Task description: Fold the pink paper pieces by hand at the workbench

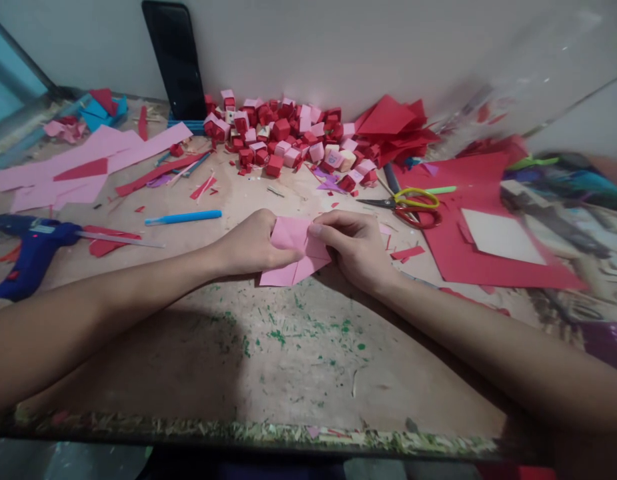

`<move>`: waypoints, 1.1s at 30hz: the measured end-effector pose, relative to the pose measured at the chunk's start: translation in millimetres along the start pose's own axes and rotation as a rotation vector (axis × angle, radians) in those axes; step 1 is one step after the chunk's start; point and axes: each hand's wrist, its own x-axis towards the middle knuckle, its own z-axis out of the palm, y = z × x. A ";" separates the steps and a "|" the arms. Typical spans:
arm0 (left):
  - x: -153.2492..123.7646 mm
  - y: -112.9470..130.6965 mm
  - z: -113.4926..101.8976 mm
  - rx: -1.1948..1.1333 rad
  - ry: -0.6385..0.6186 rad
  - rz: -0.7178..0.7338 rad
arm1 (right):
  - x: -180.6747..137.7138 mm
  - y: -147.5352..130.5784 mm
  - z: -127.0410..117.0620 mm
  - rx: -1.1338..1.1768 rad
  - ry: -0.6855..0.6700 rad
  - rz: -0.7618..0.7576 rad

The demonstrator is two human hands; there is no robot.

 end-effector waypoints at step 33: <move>13.4 -20.3 -7.0 -0.363 0.468 0.231 | 1.7 3.3 1.2 0.301 0.070 0.121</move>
